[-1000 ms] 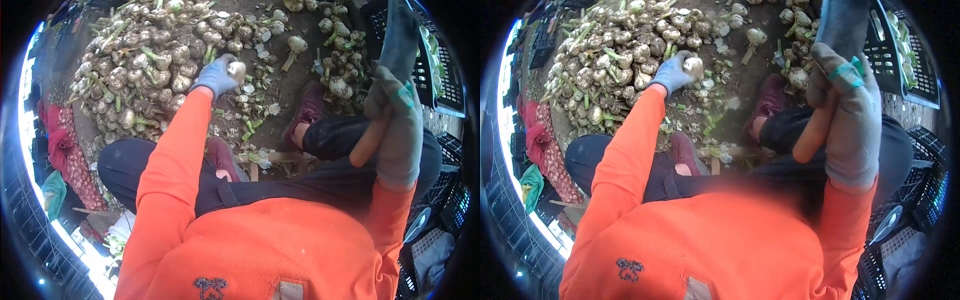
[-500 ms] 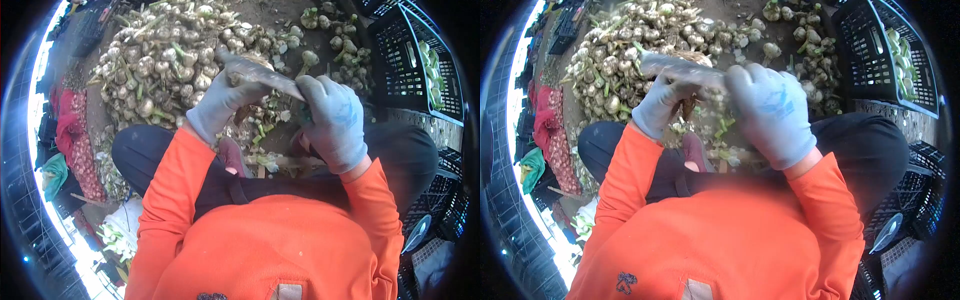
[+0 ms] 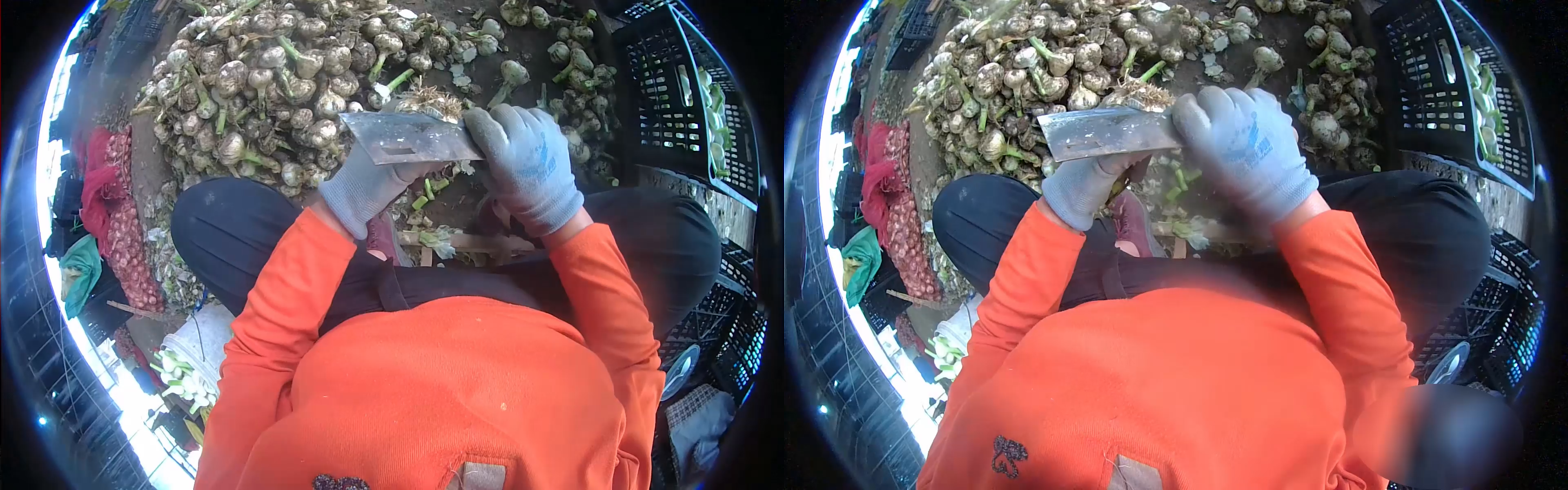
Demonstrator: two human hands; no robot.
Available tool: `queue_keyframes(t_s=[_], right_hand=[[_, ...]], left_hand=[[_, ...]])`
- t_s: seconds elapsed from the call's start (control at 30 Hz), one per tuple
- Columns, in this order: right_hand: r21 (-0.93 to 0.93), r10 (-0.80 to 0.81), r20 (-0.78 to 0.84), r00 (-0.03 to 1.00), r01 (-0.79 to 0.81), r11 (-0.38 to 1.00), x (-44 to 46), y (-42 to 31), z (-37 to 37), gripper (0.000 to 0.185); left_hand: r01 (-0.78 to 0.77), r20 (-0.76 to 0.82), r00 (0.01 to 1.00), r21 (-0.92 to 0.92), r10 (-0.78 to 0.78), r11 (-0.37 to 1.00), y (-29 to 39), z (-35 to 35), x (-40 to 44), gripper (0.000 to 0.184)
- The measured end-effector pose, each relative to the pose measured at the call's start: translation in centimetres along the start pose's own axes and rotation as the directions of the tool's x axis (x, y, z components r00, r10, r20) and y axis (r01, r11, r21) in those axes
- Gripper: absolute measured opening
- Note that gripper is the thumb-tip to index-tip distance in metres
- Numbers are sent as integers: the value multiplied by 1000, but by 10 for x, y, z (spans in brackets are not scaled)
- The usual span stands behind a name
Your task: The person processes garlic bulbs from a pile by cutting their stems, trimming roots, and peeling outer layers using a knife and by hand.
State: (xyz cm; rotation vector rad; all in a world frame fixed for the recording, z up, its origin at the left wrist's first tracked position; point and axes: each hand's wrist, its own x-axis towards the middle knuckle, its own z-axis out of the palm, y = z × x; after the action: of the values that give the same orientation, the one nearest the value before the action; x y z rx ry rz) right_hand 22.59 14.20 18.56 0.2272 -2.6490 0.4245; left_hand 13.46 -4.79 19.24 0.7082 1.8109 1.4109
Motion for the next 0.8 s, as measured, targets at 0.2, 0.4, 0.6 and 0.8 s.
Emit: queue_keyframes(t_s=[0.2,0.4,0.6,0.8], right_hand=[[-200,448,345,825,-401,894,-22,67,29,16],[102,439,190,878,-462,881,-4,13,25,21],[259,550,99,829,-555,791,-8,6,18,27],[430,615,21,788,-563,706,10,-15,2,20]], left_hand=[[-124,116,980,-281,162,952,42,8,-4,62],[-61,-155,986,-37,55,997,21,-38,3,79],[-19,-486,873,-109,-36,994,14,-27,11,69],[-183,-496,855,-564,-153,806,-4,9,5,53]])
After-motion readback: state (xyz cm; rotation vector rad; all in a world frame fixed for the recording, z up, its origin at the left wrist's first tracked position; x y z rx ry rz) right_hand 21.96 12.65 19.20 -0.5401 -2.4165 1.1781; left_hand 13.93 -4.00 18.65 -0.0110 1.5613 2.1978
